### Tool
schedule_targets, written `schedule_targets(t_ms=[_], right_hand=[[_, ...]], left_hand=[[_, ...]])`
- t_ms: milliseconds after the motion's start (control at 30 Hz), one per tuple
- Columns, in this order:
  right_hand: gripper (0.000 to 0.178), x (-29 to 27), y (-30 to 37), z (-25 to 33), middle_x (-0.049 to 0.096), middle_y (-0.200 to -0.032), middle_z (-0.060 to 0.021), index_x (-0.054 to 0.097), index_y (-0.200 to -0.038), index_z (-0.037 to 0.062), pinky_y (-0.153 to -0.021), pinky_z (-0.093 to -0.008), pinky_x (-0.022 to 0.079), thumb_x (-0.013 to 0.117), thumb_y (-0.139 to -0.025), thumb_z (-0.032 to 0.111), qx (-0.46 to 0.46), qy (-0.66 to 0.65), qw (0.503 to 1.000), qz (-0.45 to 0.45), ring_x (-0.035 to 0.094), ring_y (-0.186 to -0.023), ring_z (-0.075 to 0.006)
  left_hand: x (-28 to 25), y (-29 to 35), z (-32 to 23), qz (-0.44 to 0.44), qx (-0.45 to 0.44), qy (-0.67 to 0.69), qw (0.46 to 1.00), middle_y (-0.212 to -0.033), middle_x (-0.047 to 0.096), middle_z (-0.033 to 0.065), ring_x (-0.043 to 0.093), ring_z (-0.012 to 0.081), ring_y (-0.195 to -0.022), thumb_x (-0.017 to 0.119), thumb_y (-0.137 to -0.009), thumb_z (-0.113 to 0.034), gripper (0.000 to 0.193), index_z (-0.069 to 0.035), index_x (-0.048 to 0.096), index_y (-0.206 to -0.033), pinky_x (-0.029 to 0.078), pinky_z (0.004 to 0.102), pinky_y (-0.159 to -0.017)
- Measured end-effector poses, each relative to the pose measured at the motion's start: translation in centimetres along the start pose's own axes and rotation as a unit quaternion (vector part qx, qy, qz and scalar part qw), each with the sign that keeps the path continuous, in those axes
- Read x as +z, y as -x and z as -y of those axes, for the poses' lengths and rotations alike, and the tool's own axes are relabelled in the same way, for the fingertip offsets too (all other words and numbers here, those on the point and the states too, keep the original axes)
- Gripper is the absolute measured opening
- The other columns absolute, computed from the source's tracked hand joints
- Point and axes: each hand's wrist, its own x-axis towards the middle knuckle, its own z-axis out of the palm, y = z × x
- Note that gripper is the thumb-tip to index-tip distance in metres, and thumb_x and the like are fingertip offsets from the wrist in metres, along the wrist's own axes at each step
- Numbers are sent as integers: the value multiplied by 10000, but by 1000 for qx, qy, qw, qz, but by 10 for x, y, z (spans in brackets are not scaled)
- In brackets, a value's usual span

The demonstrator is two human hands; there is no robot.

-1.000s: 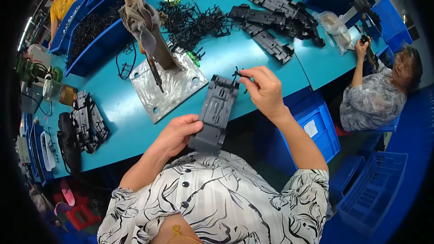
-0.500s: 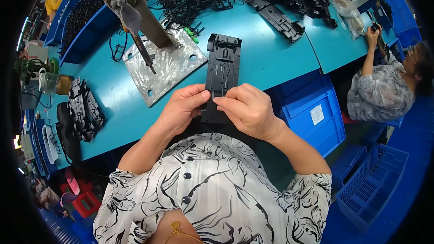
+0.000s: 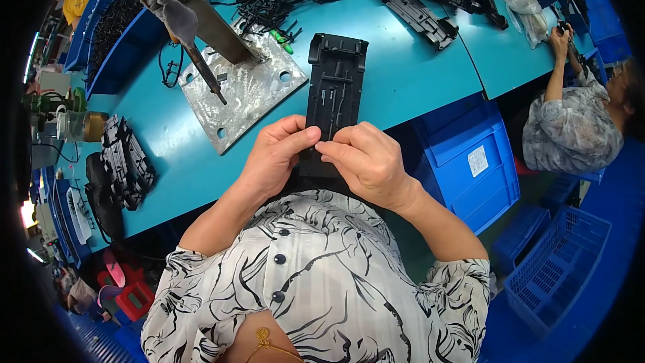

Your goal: The person is assembling plastic toy car chassis parts using a soldering iron to fuse components at a factory workbench.

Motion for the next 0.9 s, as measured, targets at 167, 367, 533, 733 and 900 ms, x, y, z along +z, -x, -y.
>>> schedule_targets(t_ms=[167,367,533,733,900], right_hand=[[264,11,9,4,596,-820,-71,672,-903,38,-526,-264,409,744,-659,-32,33,-18,997,-73,521,-608,-163],[243,15,27,15,600,-863,-65,601,-970,1,-584,-204,441,694,-753,-58,201,-57,961,-179,523,-653,-81],[88,17,20,24,602,-728,-23,600,-922,-12,-498,-165,378,635,-855,32,394,-295,849,-191,494,-564,-38],[76,14,19,20,596,-674,-38,614,-856,-4,-443,-173,338,638,-853,69,447,-369,795,-178,454,-485,-41],[79,14,18,22,594,-666,-43,616,-832,-2,-434,-175,333,643,-841,71,469,-377,777,-186,443,-471,-42]], left_hand=[[6,-4,11,-38,49,68,996,-784,580,-41,483,12,-719,589,-891,-97,74,-54,601,-831,399,183,-642],[18,-1,3,-51,110,51,991,-847,591,-21,507,27,-767,555,-907,-89,71,-24,583,-918,426,189,-722],[20,-3,11,-59,147,20,987,-860,586,-12,504,30,-770,554,-909,-83,74,-15,580,-922,425,189,-721],[25,-1,16,-65,189,7,980,-851,570,-15,491,34,-765,561,-902,-68,57,-15,579,-916,418,192,-709],[21,-2,20,-66,203,-25,977,-853,556,-14,481,38,-757,564,-899,-65,58,-10,583,-903,411,195,-701]])
